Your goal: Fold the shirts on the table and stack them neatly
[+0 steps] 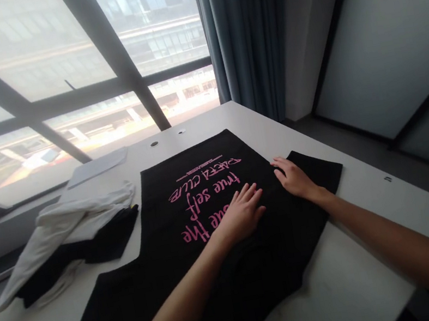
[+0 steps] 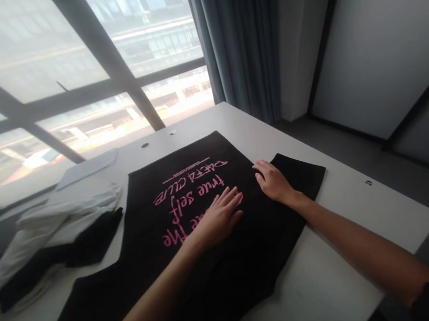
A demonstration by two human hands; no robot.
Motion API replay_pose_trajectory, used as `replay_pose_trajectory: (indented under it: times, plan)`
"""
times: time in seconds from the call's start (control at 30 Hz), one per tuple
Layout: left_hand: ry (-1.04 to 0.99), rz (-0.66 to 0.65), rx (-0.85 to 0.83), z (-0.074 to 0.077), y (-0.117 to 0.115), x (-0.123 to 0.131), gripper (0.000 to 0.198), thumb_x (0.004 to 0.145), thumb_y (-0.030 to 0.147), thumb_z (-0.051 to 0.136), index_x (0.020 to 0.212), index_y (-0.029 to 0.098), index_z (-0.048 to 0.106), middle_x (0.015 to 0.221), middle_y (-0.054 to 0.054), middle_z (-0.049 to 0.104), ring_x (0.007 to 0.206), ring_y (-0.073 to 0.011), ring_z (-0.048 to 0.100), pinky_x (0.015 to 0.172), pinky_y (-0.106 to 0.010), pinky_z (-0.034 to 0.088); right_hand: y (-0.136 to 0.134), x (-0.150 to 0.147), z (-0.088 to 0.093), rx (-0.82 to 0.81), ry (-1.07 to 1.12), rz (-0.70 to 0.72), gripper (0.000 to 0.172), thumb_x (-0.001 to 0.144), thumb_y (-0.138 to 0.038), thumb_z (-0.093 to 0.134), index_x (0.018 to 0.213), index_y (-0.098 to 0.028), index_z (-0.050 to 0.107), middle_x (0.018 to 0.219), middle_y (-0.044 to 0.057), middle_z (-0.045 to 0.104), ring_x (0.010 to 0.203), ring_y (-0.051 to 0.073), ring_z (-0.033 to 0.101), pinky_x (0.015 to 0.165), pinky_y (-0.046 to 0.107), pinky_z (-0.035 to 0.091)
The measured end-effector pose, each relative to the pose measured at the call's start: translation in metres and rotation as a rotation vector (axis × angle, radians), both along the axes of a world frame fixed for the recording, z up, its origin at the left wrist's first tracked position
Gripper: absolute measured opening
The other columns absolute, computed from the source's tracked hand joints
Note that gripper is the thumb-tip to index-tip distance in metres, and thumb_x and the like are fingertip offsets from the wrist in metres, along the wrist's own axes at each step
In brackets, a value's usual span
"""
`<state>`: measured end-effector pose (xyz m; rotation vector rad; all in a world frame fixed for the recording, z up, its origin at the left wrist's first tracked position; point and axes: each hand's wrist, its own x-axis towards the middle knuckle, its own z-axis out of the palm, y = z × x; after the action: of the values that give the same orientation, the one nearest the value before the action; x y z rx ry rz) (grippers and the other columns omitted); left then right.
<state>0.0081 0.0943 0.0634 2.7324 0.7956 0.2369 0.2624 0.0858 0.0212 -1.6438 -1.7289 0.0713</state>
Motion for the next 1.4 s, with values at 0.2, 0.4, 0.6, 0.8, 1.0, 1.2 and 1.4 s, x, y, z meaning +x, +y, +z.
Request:
replay_pose_trajectory:
  times: [0.2,0.4,0.6,0.8,1.0,1.2,1.4]
  plan:
    - [-0.051,-0.003,0.078,-0.051,-0.007,0.042,0.061,0.103,0.049,0.046,0.156,0.020,0.036,0.164,-0.012,0.032,0.154,-0.0294,0.022,0.124,-0.056,0.020,-0.011,0.005,-0.030,-0.240,-0.268,0.017,0.054,0.102,-0.035,0.034,0.151,-0.014,0.046,0.162,0.014,0.035,0.153,0.030,0.024,0.120,0.060,0.024]
    - [-0.105,0.029,0.082,-0.064,-0.007,0.039,0.058,0.104,0.044,0.045,0.156,0.022,0.035,0.165,-0.008,0.031,0.155,-0.0267,0.019,0.125,-0.053,0.021,-0.013,0.002,-0.041,-0.290,-0.357,0.020,0.061,0.104,-0.045,0.031,0.160,-0.019,0.030,0.167,0.013,0.021,0.154,0.031,0.018,0.120,0.065,0.019]
    - [-0.151,0.044,0.021,-0.063,-0.008,0.040,0.057,0.100,0.042,0.053,0.152,0.021,0.043,0.162,-0.010,0.037,0.153,-0.0292,0.025,0.125,-0.055,0.021,-0.014,0.006,-0.045,-0.310,-0.366,0.020,0.060,0.104,-0.045,0.033,0.159,-0.019,0.033,0.166,0.012,0.025,0.154,0.030,0.019,0.120,0.062,0.021]
    - [-0.610,0.255,-0.268,-0.057,-0.003,0.041,0.033,0.099,0.024,0.051,0.129,0.021,0.064,0.145,-0.007,0.059,0.142,-0.0222,0.047,0.120,-0.045,0.037,-0.018,0.008,-0.036,-0.242,-0.361,0.042,0.059,0.105,-0.046,0.029,0.158,-0.021,0.034,0.166,0.011,0.025,0.154,0.028,0.020,0.121,0.060,0.022]
    - [-0.787,0.459,-0.448,-0.056,0.012,0.039,0.033,0.096,0.012,0.043,0.114,0.018,0.070,0.131,-0.008,0.069,0.128,-0.0196,0.061,0.113,-0.041,0.047,-0.023,0.005,-0.038,-0.267,-0.427,0.160,0.064,0.103,-0.054,0.032,0.161,-0.028,0.027,0.167,0.008,0.021,0.155,0.030,0.017,0.121,0.062,0.019]
    - [-0.749,0.364,-0.209,-0.057,-0.004,0.040,0.035,0.090,0.009,0.048,0.111,0.023,0.072,0.131,-0.006,0.068,0.135,-0.0220,0.054,0.121,-0.053,0.035,-0.025,0.010,-0.051,-0.235,-0.440,0.141,0.065,0.102,-0.055,0.030,0.161,-0.027,0.026,0.167,0.009,0.023,0.154,0.031,0.020,0.120,0.063,0.020]
    - [-0.308,0.238,0.112,-0.055,-0.016,0.038,0.044,0.099,0.025,0.047,0.142,0.018,0.055,0.156,-0.010,0.046,0.153,-0.0260,0.027,0.127,-0.056,0.013,-0.020,0.024,-0.073,-0.181,-0.434,0.142,0.071,0.099,-0.057,0.029,0.160,-0.022,0.030,0.167,0.010,0.023,0.153,0.033,0.020,0.120,0.065,0.019]
